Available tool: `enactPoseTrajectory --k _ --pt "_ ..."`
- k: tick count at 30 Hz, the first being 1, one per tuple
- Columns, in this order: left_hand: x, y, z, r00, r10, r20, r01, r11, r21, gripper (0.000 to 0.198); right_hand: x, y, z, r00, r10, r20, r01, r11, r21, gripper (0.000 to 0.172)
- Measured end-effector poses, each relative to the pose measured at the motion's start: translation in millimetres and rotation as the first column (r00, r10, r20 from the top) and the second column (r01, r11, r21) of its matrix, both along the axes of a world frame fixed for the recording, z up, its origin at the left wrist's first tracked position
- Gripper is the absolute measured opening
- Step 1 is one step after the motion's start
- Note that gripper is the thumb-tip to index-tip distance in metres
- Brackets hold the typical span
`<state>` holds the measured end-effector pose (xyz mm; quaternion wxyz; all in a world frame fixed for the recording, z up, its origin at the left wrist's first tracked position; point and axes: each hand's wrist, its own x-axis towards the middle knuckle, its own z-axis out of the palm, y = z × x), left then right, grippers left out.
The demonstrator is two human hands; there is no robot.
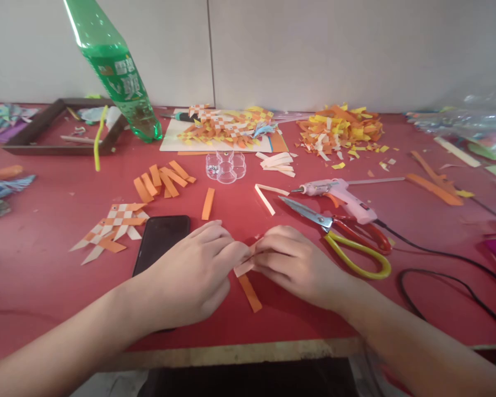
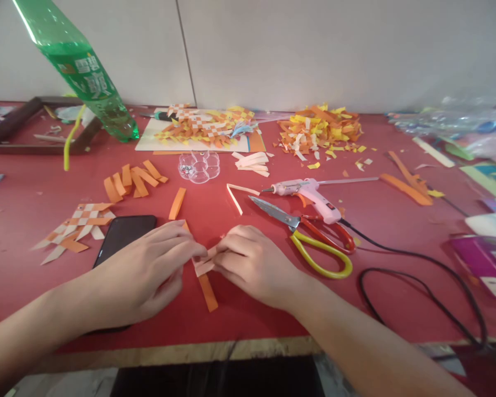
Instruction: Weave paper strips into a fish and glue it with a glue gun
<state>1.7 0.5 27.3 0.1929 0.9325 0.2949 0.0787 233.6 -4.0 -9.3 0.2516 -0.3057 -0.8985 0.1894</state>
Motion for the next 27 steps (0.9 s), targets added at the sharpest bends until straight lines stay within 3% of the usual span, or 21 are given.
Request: enactPoseTrajectory --k 2,5,8,9,11,14,17,19,23,27 --pt "1 2 4.7 1.000 0.004 0.015 -0.003 0.999 -0.041 0.035 -1 0 0.6 0.999 -0.022 -0.029 0.022 1.000 -0.019 0.013" --pt "4 3 10.0 0.987 0.027 0.158 -0.006 0.991 -0.133 0.034 0 -1 3.6 0.985 -0.109 -0.135 0.090 0.986 -0.141 0.011" --pt "10 1 10.9 0.923 0.219 0.317 -0.107 0.936 -0.335 0.024 1 -4 8.4 0.938 -0.261 -0.227 0.157 0.907 -0.391 0.012" --pt "12 1 9.6 0.879 0.328 0.346 -0.159 0.885 -0.437 0.020 0 -5 10.1 0.921 -0.305 -0.242 0.160 0.864 -0.478 0.013" --pt "16 1 5.1 0.743 0.545 0.388 -0.181 0.723 -0.667 0.013 -1 -7 12.7 0.883 -0.387 -0.265 0.159 0.779 -0.607 0.014" --pt "17 3 -3.4 0.580 0.745 0.329 -0.154 0.496 -0.854 0.021 -4 -8 14.1 0.833 -0.476 -0.282 0.183 0.718 -0.671 0.014" --pt "14 5 -8.7 0.523 0.819 0.237 -0.197 0.387 -0.901 0.027 -4 -7 13.3 0.809 -0.523 -0.270 0.235 0.708 -0.666 0.016" --pt "12 4 -9.4 0.556 0.808 0.193 -0.240 0.379 -0.894 0.032 -2 -5 13.3 0.814 -0.534 -0.230 0.267 0.695 -0.668 0.016" --pt "11 1 -8.2 0.644 0.753 0.137 -0.364 0.459 -0.810 0.037 4 -4 15.5 0.838 -0.527 -0.145 0.326 0.694 -0.642 0.017" --pt "10 -1 -8.5 0.636 0.758 0.145 -0.396 0.482 -0.781 0.037 5 -4 15.0 0.836 -0.531 -0.139 0.352 0.712 -0.607 0.025"
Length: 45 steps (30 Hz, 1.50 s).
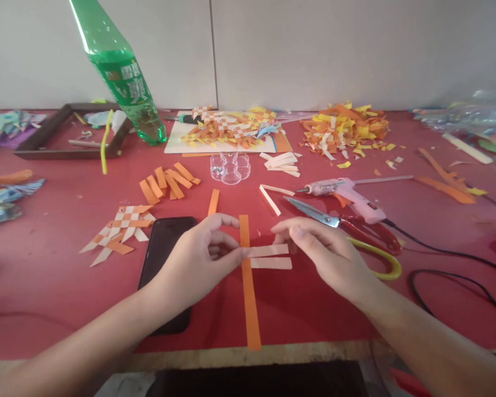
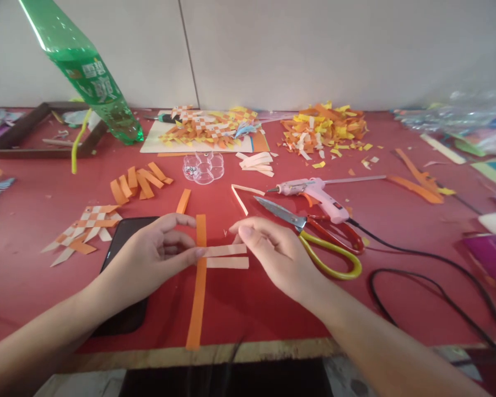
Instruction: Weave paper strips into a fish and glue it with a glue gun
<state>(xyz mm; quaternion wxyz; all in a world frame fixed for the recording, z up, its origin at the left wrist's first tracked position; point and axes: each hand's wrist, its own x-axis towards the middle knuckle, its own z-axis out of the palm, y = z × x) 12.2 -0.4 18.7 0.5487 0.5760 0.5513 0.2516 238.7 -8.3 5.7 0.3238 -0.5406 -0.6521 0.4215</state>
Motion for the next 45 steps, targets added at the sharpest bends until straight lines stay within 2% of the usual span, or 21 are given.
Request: enactPoseTrajectory --k 5,11,16,22,26,29,35,45 --pt "-1 0 -2.0 0.998 0.035 0.055 -0.035 0.999 -0.017 0.041 -4 -1 -4.0 1.000 -0.018 -0.017 0.019 0.999 0.043 0.015" --pt "-3 2 -4.8 0.980 0.047 0.194 -0.025 0.993 -0.115 0.051 -5 -1 -2.5 0.996 -0.013 -0.083 0.018 0.998 0.059 0.009" --pt "0 2 -4.4 0.979 0.025 0.201 0.001 0.992 -0.127 0.050 -8 -2 -2.4 0.986 0.049 -0.157 -0.050 0.999 -0.005 0.013" --pt "2 -2 -5.6 0.977 0.001 0.214 0.021 0.995 -0.097 0.044 -11 -5 -5.4 0.971 0.044 -0.234 -0.054 0.998 -0.037 0.011" --pt "2 0 -6.9 0.976 0.020 0.219 0.000 0.996 -0.089 0.043 -12 -7 -2.1 0.979 0.091 -0.184 -0.099 0.994 -0.036 0.011" --pt "3 1 -5.4 0.982 0.013 0.186 0.008 0.994 -0.112 0.050 -12 -7 -0.8 0.973 0.103 -0.204 -0.123 0.989 -0.086 0.014" --pt "5 -1 -1.5 0.985 0.007 0.172 0.015 0.992 -0.127 0.052 -18 -8 1.1 0.959 0.086 -0.271 -0.164 0.946 -0.280 0.017" --pt "8 -2 -2.2 0.981 0.009 0.196 0.015 0.993 -0.120 0.051 -18 -9 0.0 0.983 0.152 -0.100 -0.171 0.958 -0.230 0.019"
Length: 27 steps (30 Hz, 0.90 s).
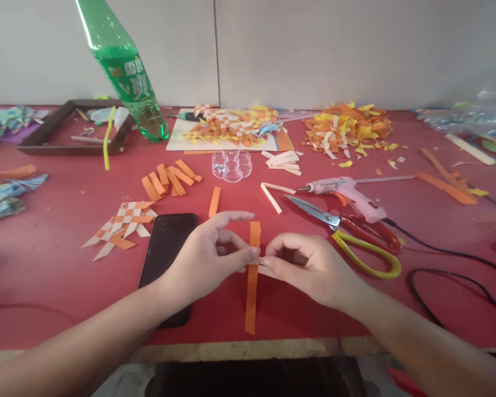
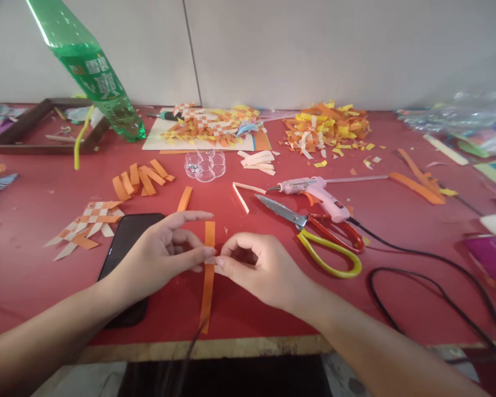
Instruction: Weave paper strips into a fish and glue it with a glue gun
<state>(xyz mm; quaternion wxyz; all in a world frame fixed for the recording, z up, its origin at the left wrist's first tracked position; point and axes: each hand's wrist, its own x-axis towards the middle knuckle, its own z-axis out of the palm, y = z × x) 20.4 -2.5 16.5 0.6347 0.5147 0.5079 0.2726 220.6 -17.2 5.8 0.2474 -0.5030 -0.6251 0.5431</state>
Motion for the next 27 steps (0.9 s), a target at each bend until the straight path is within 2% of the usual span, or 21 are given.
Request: enactPoseTrajectory --k 9,14,19,23,27 --pt "-1.1 2.0 -0.6 0.999 -0.024 0.042 0.024 1.000 -0.005 0.054 -1.0 0.8 3.4 1.000 -0.026 -0.010 0.025 0.998 -0.051 0.021" --pt "-1.8 1.2 -2.5 0.996 -0.083 0.024 0.082 0.995 0.047 0.063 0.3 0.5 3.8 0.996 -0.083 0.016 0.084 0.996 -0.011 0.027" --pt "-1.3 1.1 -3.2 0.998 -0.058 -0.010 0.058 0.997 0.049 0.049 1.7 -0.2 3.2 0.998 -0.058 0.021 0.057 0.998 0.036 0.028" --pt "-0.8 1.3 -2.1 0.999 -0.029 0.018 0.029 0.999 0.034 0.045 0.5 -0.1 2.9 0.999 -0.043 0.027 0.040 0.996 0.085 0.032" --pt "-0.6 1.2 -1.7 0.999 0.014 0.039 -0.015 1.000 0.022 0.043 0.2 -0.9 3.1 0.998 -0.062 0.020 0.058 0.988 0.141 0.025"
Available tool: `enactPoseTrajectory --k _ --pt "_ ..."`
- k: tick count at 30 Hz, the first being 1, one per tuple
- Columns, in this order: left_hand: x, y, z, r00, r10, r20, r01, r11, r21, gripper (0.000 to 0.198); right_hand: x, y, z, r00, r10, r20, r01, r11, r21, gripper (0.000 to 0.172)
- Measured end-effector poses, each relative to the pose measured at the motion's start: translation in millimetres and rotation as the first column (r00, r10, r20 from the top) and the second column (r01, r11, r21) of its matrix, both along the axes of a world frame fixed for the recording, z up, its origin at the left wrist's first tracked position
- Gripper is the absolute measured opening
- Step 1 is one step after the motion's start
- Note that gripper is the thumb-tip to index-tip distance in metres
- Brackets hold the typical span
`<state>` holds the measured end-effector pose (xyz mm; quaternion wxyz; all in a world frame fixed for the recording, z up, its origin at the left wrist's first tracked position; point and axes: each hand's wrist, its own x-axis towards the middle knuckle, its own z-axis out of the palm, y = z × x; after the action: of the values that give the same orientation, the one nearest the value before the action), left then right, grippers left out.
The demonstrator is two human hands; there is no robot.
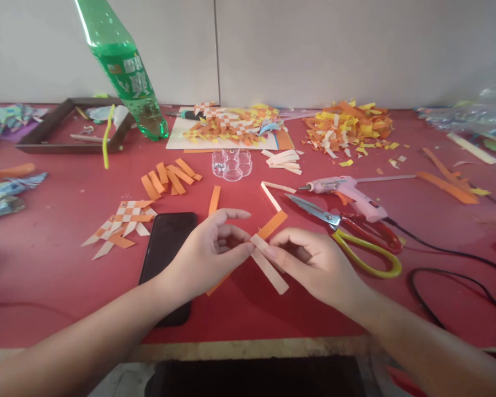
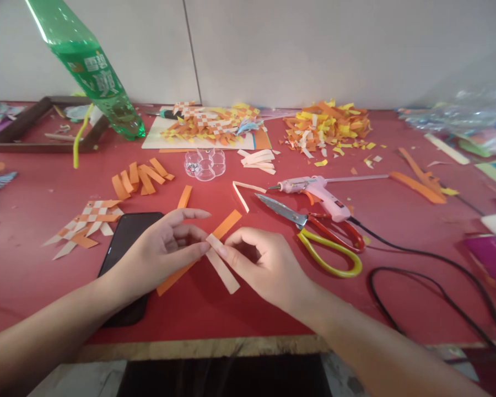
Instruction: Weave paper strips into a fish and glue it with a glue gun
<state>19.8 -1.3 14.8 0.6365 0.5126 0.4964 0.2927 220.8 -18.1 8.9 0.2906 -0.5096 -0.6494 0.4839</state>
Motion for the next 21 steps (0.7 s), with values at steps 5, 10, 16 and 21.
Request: enactPoseTrajectory --k 5,10,16,21 --pt "0.2 1.0 -1.3 0.999 0.020 0.041 -0.020 1.000 0.008 0.036 2.4 -1.1 0.3 0.999 0.026 -0.030 -0.026 0.999 -0.019 0.025" --pt "-0.8 1.0 -2.3 0.996 0.023 0.085 -0.023 1.000 -0.007 0.034 2.8 -0.3 -3.1 0.999 -0.014 -0.029 0.013 0.999 -0.048 0.023" --pt "-1.6 0.9 -2.5 0.993 -0.049 0.110 0.043 0.998 0.052 0.026 1.7 -0.1 -3.4 0.997 0.002 -0.074 -0.010 0.994 -0.113 0.027" --pt "-2.8 1.6 -2.8 0.996 -0.075 -0.040 0.079 0.992 0.098 0.018 0.9 0.0 -1.4 0.997 0.027 -0.078 -0.035 0.994 -0.108 0.026"
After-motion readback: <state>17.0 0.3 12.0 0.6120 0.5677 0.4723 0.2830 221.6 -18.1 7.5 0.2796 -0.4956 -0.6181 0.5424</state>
